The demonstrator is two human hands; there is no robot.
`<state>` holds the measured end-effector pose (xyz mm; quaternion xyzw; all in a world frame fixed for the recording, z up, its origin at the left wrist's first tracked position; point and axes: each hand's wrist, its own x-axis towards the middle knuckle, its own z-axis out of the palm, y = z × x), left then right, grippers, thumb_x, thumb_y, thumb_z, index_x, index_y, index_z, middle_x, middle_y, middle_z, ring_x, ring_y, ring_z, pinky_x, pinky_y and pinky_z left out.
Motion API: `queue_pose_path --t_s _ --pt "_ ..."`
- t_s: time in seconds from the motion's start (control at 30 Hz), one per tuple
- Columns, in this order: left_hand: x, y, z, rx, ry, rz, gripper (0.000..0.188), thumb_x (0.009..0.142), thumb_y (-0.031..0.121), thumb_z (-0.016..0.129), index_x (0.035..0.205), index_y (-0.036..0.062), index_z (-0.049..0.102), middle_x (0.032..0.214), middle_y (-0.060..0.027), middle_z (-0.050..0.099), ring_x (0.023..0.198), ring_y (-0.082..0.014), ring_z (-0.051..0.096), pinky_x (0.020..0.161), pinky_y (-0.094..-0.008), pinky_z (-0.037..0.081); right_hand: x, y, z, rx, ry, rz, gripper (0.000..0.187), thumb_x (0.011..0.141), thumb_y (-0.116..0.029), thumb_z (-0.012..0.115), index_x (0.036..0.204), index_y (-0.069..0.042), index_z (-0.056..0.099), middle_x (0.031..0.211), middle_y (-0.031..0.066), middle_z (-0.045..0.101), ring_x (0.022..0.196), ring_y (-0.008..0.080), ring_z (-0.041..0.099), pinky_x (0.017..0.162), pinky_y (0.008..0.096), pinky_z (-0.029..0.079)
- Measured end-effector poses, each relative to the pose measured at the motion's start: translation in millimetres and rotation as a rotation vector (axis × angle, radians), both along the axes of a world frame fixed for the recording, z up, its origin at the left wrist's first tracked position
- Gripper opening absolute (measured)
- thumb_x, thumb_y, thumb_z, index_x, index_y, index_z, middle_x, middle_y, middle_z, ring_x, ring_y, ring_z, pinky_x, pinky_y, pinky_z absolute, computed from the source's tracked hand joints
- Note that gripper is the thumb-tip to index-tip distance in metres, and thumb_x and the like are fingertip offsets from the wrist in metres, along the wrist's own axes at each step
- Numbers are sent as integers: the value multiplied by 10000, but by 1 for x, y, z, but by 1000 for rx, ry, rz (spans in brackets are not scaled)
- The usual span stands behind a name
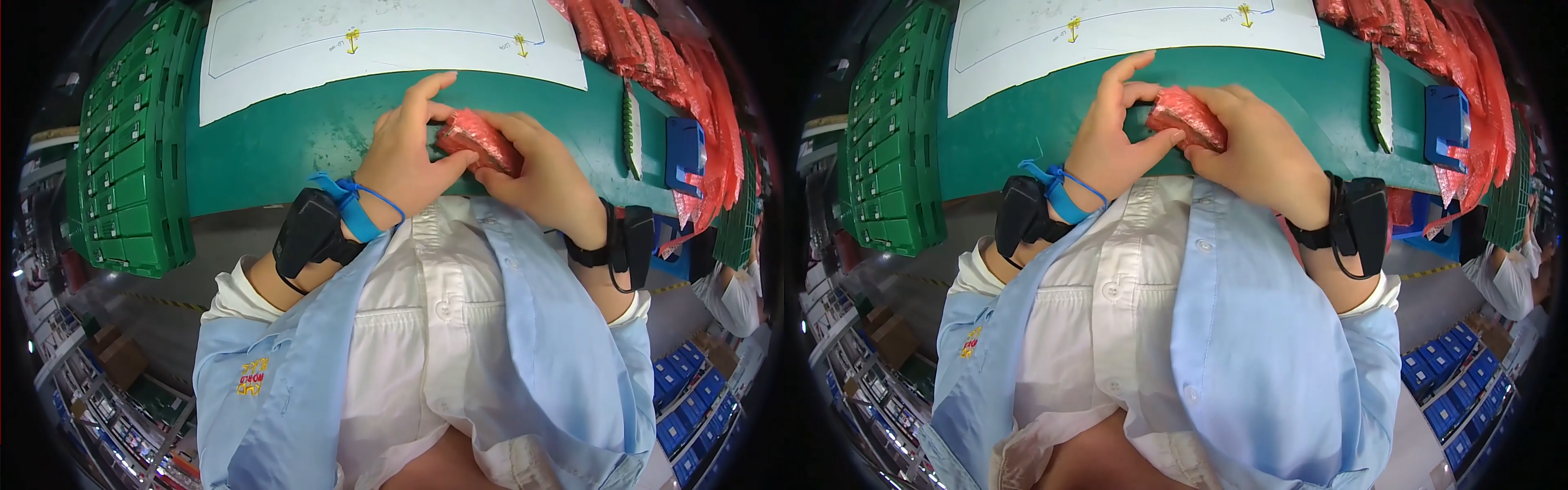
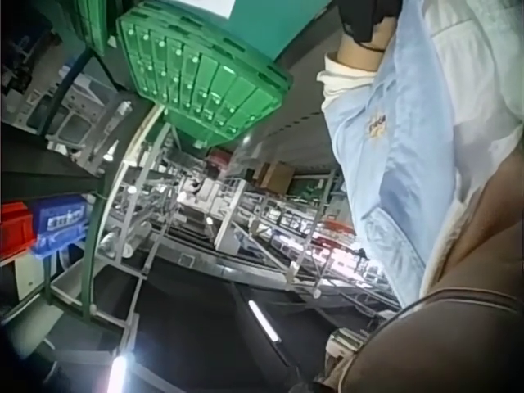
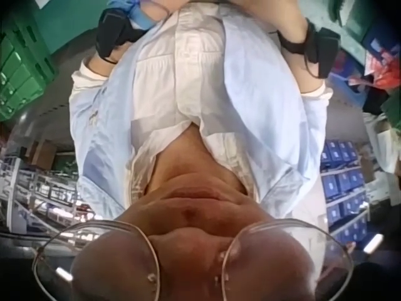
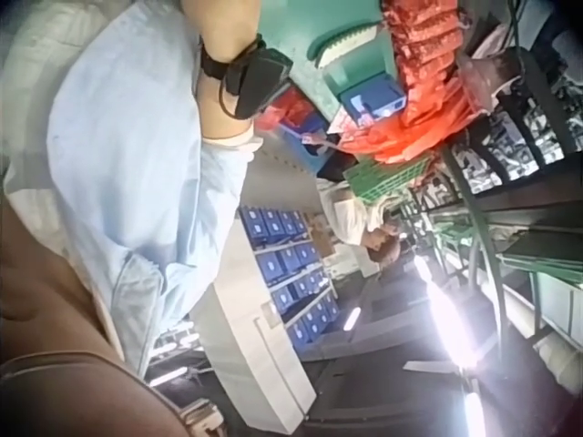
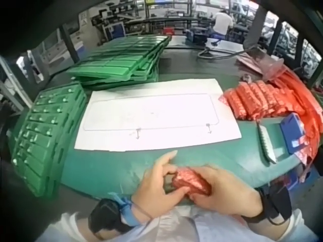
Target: The person picks up circuit boards from a green tray, wraps them individually in bubble wrap sleeves, and sets them aside in a pile.
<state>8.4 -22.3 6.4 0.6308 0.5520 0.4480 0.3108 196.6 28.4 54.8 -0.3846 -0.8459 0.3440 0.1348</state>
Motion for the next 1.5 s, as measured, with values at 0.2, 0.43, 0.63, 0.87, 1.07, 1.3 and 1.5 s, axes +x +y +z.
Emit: queue_pose_path --t_s 0.2,0.43,0.63,0.87,1.07,1.3,1.5 --pt "3 -2 28 149 -324 73 787 703 145 839 1367 43 430 1130 -119 642 1069 -227 611 948 -369 464 -8 -8 4 -591 631 -162 512 800 -11 735 1249 -17 488 1122 71 608 1027 137 590 879 289 487" --pt "-3 9 50 -295 -460 -234 556 797 146 776 1274 2 529 1117 -112 646 983 -159 628 900 -303 485 -11 -7 27 -686 874 -313 496 841 -34 716 1267 -10 464 1142 56 597 1022 108 576 894 268 477" --pt "8 33 68 -578 -885 -238 416 890 167 672 1234 -29 545 1087 -82 648 946 -112 621 860 -259 483 15 18 26 -582 667 -403 344 945 -128 614 1250 8 534 1146 57 625 1055 116 575 935 255 437" --pt "42 57 52 -666 -1082 -289 366 952 207 551 1222 -40 538 1070 -69 644 923 -115 617 827 -267 489 173 43 45 302 714 -933 236 976 -132 564 1163 9 592 1079 40 628 924 88 576 798 220 445" --pt "94 71 60 -563 -965 -242 394 955 201 520 1260 -47 503 1080 -91 635 943 -156 621 856 -284 486 383 82 61 460 561 -1352 388 965 -306 602 1201 -2 557 974 26 610 802 86 578 676 210 453" --pt "118 84 64 -593 -879 -308 419 951 228 511 1270 -42 488 1120 -106 620 964 -176 619 873 -306 481 442 112 64 -116 386 -1274 464 984 -461 512 1124 -34 627 1017 43 627 834 104 560 758 255 451" --pt "131 84 67 -599 -818 -283 459 937 296 535 1253 -34 489 1078 -105 602 942 -188 609 872 -318 470 467 163 67 -312 267 -1038 349 944 -379 610 1009 -42 669 998 27 648 834 114 565 793 255 428"
